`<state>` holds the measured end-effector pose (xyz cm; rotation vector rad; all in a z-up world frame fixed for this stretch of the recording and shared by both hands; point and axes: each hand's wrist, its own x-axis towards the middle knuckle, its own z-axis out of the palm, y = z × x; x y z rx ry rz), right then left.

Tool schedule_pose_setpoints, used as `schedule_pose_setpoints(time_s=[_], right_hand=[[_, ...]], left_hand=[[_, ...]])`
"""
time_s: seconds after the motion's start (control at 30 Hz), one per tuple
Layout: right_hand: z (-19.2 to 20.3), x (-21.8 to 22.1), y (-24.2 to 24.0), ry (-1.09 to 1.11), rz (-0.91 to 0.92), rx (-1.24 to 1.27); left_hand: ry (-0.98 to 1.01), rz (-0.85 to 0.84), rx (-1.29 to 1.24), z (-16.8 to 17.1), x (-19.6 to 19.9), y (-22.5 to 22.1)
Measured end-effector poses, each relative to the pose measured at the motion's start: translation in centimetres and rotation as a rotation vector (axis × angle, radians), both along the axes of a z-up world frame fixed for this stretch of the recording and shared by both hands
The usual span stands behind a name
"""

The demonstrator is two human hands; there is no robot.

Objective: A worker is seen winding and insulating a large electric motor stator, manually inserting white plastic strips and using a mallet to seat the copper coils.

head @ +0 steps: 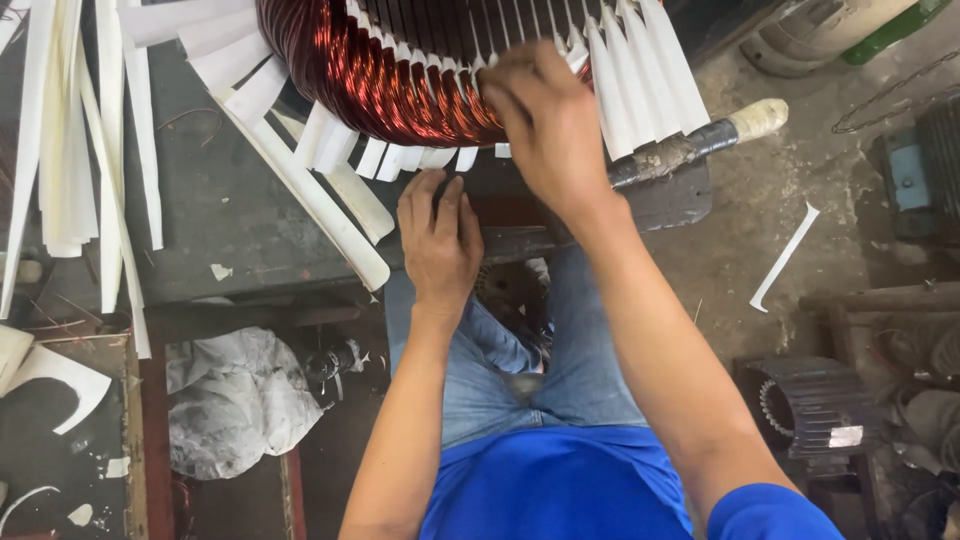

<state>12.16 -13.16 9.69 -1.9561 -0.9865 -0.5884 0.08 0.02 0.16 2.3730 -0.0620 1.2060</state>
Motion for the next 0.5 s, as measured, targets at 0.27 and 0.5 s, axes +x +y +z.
schedule_pose_setpoints(time_s=[0.27,0.5], right_hand=[[-2.0,-2.8,-14.6,-0.057,0.057,-0.523],[-3.7,-1.9,-16.7,-0.132,-0.055,-0.873]], left_hand=[[0.427,-0.211,0.231,0.1,-1.7,0.0],[0.477,-0.167,0.416,-1.3,-3.1,-0.4]])
